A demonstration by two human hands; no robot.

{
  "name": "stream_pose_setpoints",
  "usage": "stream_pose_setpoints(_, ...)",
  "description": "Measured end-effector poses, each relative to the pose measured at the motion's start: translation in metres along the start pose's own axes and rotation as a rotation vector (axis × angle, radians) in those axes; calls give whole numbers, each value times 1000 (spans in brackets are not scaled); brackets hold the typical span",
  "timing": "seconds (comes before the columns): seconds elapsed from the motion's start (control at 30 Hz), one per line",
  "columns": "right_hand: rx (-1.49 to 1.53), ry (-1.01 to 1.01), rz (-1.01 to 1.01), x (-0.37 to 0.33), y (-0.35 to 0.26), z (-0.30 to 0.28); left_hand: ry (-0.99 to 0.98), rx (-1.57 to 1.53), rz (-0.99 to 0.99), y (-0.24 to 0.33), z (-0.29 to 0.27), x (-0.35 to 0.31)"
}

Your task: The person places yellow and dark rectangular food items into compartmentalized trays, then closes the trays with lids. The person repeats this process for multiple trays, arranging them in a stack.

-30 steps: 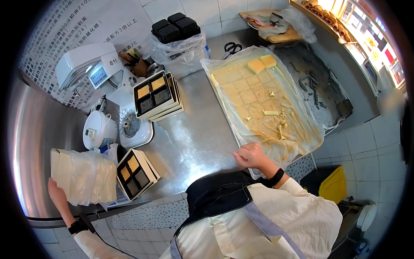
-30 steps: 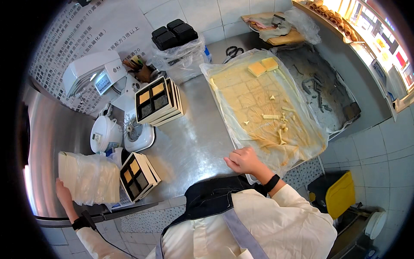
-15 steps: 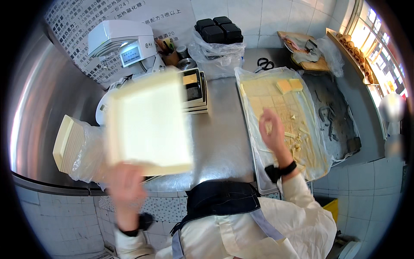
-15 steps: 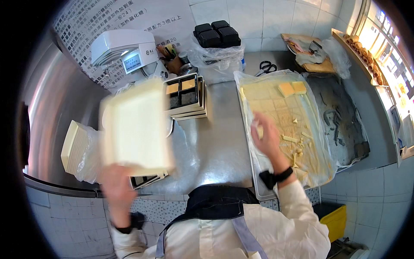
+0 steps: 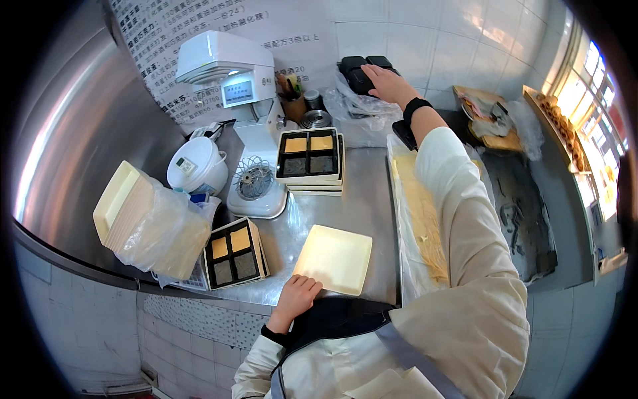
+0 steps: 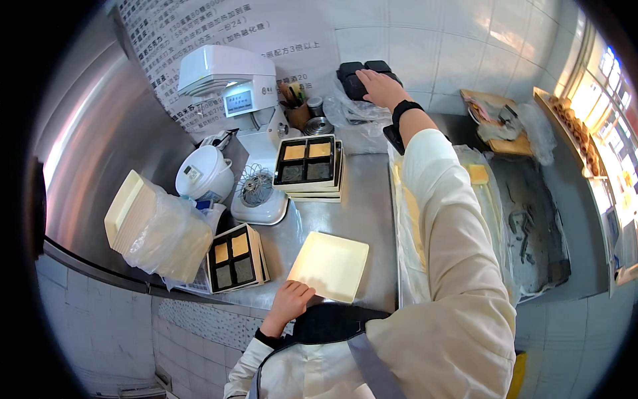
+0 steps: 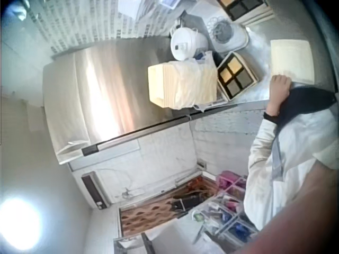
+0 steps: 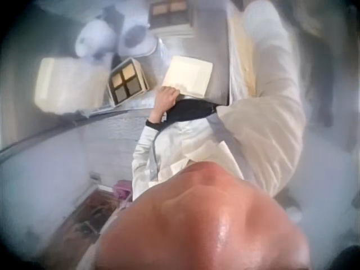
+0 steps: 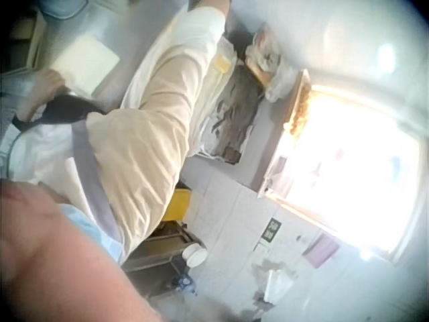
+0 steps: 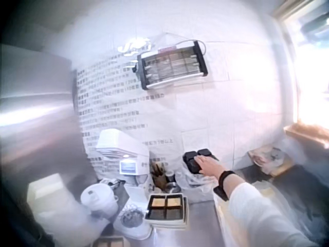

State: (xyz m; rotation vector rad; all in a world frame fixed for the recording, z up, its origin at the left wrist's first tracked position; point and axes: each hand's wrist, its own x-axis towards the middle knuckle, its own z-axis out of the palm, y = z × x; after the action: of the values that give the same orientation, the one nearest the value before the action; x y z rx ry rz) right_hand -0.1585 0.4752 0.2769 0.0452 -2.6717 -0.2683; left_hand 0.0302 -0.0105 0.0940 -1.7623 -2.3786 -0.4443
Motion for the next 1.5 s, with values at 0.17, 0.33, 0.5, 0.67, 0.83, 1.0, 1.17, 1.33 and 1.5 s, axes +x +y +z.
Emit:
stream_pose_setpoints(0.17,-22,-91,-116,21,-7,8,-138,-85,-67,-7,8,-10)
stream_pose_setpoints(0.33,64,-138,-73,27,-3,4,131,-172,-222,4,-19,3)
stream_pose_setpoints(0.5,74,-116,-110,35,8,8,334,-670,-747,6,-16,-22)
stream_pose_setpoints(0.67,24,-275,-119,44,3,1,343,-1114,-947,11,-28,-27)
stream_pose_setpoints(0.83,35,-325,-123,51,3,-12,339,-1096,-986,9,-31,-27)
stream_pose_setpoints(1.0,24,-364,-154,60,9,-9,401,-1265,-956,7,-33,-20)
stream_pose_setpoints(1.17,13,-390,-172,64,5,-15,420,-1235,-979,1,-39,-18)
stream_pose_setpoints(1.33,-94,-412,-245,61,-2,-17,421,-1239,-995,0,-34,-19)
stream_pose_setpoints(1.5,-191,-435,-258,63,7,-10,390,-1219,-996,-1,-28,-14)
